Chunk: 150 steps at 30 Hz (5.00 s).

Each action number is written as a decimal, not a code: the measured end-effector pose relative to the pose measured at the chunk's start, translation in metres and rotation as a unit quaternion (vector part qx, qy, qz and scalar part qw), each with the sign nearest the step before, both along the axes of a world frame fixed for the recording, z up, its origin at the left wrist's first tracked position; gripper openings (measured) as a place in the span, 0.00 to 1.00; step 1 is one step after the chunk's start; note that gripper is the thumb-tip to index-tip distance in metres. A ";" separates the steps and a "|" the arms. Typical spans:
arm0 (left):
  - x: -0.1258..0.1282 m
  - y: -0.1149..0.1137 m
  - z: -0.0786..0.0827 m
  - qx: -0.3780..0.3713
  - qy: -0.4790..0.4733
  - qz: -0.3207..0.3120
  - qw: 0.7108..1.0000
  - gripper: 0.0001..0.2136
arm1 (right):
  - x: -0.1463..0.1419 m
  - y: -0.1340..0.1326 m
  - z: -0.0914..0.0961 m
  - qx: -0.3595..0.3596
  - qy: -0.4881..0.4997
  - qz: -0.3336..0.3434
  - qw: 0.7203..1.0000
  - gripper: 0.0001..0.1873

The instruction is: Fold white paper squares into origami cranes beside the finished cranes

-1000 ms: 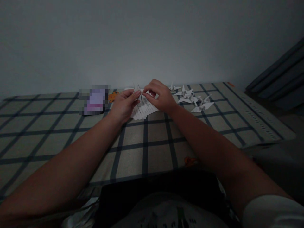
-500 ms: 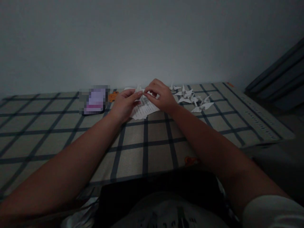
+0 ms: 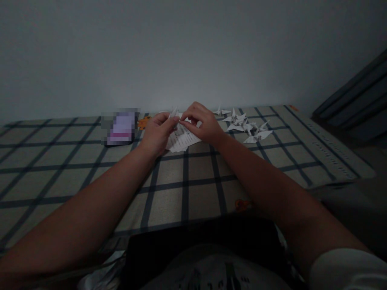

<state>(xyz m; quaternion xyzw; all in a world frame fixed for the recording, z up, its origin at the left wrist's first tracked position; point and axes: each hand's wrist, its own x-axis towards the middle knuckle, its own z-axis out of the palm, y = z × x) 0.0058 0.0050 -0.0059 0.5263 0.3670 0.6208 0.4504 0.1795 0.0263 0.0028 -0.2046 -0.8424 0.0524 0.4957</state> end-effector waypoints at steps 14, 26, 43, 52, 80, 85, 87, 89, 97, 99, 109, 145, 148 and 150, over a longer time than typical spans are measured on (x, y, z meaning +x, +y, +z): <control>-0.005 -0.002 0.010 -0.054 0.004 -0.043 0.998 0.15 | 0.000 -0.002 0.001 -0.097 0.056 -0.010 0.994 0.08; -0.008 0.006 0.005 -0.049 0.019 -0.076 0.996 0.20 | 0.000 0.005 0.004 -0.385 0.134 0.090 0.909 0.18; -0.005 0.004 0.004 -0.028 0.069 -0.002 0.997 0.13 | -0.006 0.009 -0.003 -0.497 0.186 0.115 0.840 0.12; -0.007 0.002 0.002 0.029 0.189 0.069 0.979 0.12 | -0.001 0.007 -0.004 -0.222 0.053 -0.056 0.972 0.05; 0.001 0.001 0.007 -0.173 0.035 0.006 0.984 0.08 | -0.004 0.012 -0.009 -0.259 0.124 -0.033 0.957 0.03; -0.005 0.002 0.003 -0.100 0.130 0.048 0.985 0.11 | -0.007 0.015 -0.014 -0.321 0.169 -0.019 0.932 0.04; -0.007 0.002 0.002 -0.042 0.205 0.069 0.975 0.12 | -0.008 0.018 -0.017 -0.369 0.185 -0.003 0.911 0.04; -0.008 0.002 0.002 -0.004 0.247 0.078 0.966 0.13 | -0.009 0.019 -0.018 -0.402 0.189 0.007 0.896 0.06; -0.008 0.002 0.002 -0.084 0.226 0.080 0.967 0.12 | -0.004 0.016 -0.013 -0.335 0.132 -0.001 0.933 0.10; -0.009 0.002 0.003 -0.079 0.226 0.085 0.967 0.12 | -0.003 0.016 -0.013 -0.336 0.129 -0.001 0.933 0.11; -0.006 0.005 0.005 -0.137 0.035 -0.018 0.990 0.11 | -0.006 0.013 -0.010 -0.495 0.225 0.034 0.839 0.17; -0.014 0.012 0.016 -0.270 -0.191 -0.129 0.935 0.04 | 0.000 0.010 0.002 -0.612 0.442 0.136 0.642 0.04; -0.013 0.007 0.017 -0.279 -0.184 -0.106 0.937 0.07 | 0.001 0.011 0.001 -0.601 0.459 0.078 0.650 0.09; -0.011 0.003 0.019 -0.275 -0.171 -0.098 0.941 0.12 | 0.001 0.014 -0.001 -0.575 0.450 0.037 0.682 0.11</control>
